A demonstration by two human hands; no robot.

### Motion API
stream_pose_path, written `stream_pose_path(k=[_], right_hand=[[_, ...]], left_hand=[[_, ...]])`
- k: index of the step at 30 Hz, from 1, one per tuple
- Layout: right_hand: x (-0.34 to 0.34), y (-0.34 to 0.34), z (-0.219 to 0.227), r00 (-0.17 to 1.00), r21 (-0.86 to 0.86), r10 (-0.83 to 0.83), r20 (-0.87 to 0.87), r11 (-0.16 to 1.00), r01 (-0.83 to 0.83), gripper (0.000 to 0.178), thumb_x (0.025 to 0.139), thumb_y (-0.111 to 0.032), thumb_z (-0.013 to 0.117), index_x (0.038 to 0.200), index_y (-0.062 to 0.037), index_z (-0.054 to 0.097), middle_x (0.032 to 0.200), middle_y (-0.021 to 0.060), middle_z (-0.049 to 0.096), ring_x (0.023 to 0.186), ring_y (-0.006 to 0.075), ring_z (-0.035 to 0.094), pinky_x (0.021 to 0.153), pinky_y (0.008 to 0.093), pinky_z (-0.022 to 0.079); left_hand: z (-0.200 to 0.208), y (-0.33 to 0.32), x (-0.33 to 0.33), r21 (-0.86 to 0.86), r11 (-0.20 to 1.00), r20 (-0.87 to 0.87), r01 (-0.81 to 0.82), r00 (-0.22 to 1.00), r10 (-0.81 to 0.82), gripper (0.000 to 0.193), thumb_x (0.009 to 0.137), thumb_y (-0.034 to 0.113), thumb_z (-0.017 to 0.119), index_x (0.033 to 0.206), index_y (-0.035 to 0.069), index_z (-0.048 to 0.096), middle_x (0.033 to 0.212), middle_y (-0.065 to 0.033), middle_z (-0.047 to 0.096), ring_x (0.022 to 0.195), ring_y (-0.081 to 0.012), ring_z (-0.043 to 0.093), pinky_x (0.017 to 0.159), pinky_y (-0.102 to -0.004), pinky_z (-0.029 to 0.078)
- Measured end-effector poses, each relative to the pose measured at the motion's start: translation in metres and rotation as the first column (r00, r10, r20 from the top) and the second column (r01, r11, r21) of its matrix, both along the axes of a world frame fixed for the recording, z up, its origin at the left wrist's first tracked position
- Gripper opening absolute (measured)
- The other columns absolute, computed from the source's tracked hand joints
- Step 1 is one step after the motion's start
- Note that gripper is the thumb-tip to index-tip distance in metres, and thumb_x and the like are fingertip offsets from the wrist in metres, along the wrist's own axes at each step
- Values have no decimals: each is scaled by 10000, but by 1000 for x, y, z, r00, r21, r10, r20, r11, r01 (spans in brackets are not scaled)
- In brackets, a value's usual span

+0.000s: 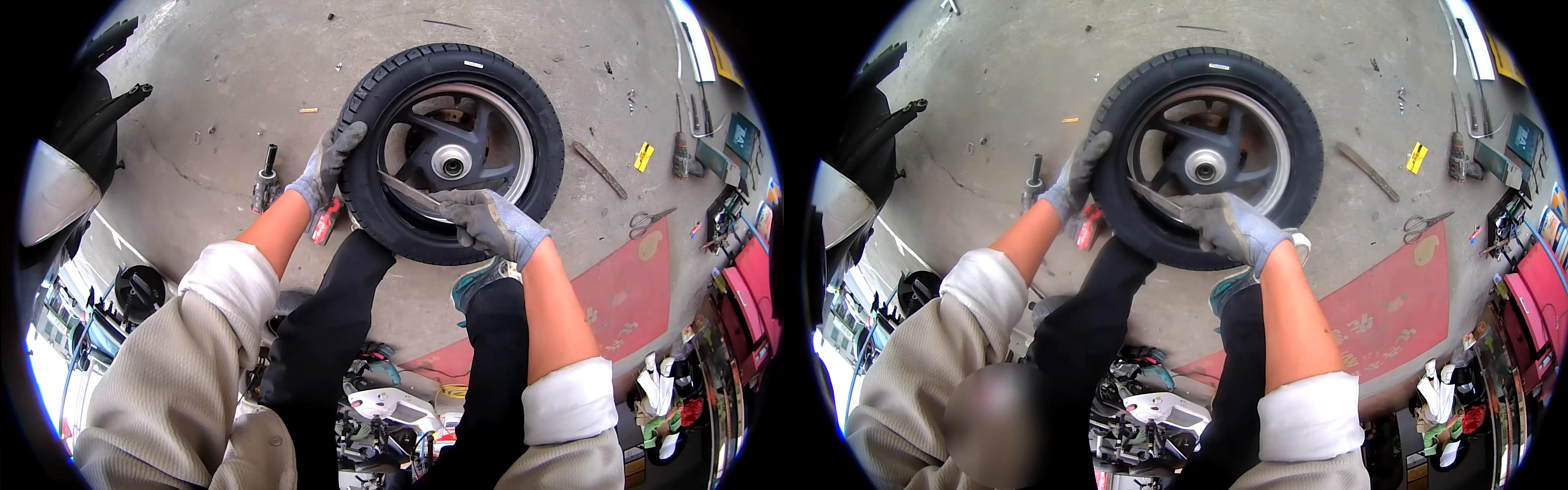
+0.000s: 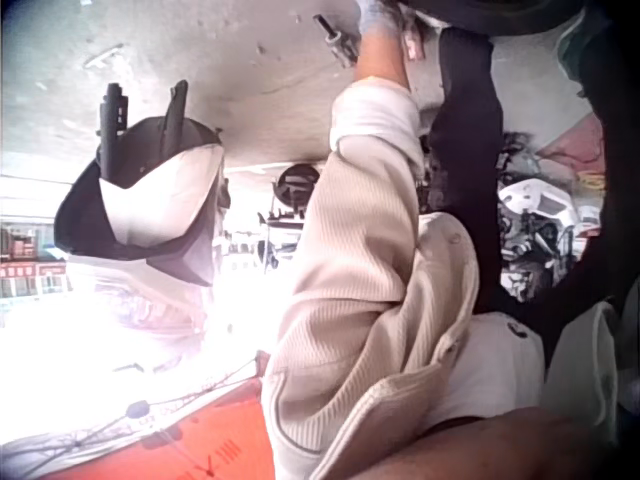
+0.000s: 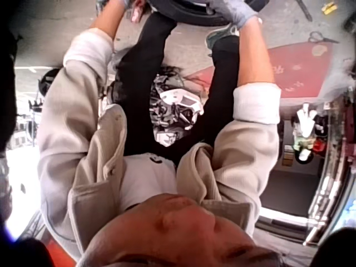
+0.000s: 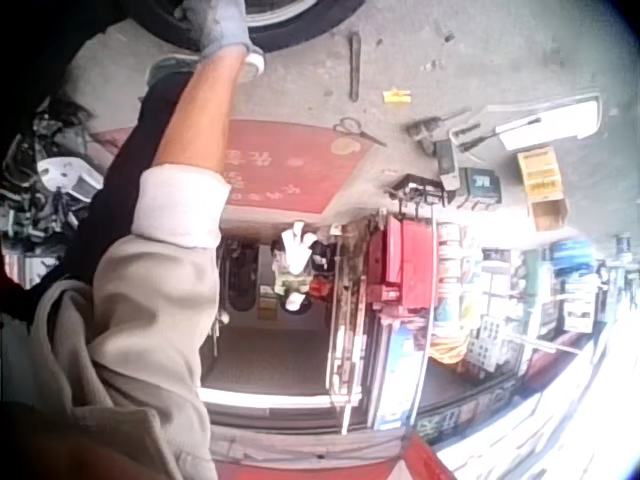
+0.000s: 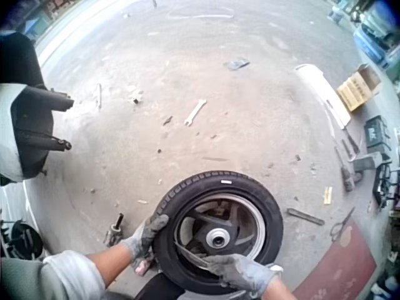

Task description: The person removes plastic wrapping from a new motorcycle tire, then uses a tire iron to lever the tire bead onto a metal rim. The person works while sitting on the floor in a workshop area.

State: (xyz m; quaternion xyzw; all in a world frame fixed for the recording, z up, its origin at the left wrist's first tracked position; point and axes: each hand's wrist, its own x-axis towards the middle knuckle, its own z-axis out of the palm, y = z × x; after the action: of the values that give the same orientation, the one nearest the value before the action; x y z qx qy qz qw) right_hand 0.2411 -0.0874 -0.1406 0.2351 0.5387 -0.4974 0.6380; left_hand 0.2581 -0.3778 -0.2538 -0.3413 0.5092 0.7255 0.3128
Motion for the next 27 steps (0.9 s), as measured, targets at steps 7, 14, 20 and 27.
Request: stream_pose_path(k=[7,14,20,27], right_hand=[[2,26,-8,997,130,-75,-17,989,77,400,991,-208,595,1334,-15,663,720,-27,506,570,74,438,502,250,339],[3,-18,-19,986,30,-40,159,999,35,412,1030,-208,533,1424,-112,610,676,-45,493,527,56,402,459,227,302],[9,-68,18,877,208,-344,336,935,287,414,1029,-179,440,1429,-207,546,645,-68,402,468,40,322,418,220,232],[24,-133,31,630,348,-686,363,728,591,278,1011,-185,437,1227,-279,586,626,-69,391,439,62,326,403,247,239]], left_hand=[[-3,-6,-11,12,987,64,157,985,-158,638,918,514,716,1345,53,611,1111,-57,711,944,-138,689,853,-307,577],[3,3,-13,0,997,30,81,996,-81,616,915,425,752,1380,52,600,1186,-57,704,991,-149,684,884,-318,570],[-2,11,-13,-224,974,-27,-21,1000,15,787,866,383,813,1474,10,479,1296,-131,655,1122,-194,654,940,-349,562],[-9,5,-30,-76,997,-53,-1,999,-3,880,834,313,832,1524,-5,387,1386,-145,593,1239,-233,593,1062,-357,485]])
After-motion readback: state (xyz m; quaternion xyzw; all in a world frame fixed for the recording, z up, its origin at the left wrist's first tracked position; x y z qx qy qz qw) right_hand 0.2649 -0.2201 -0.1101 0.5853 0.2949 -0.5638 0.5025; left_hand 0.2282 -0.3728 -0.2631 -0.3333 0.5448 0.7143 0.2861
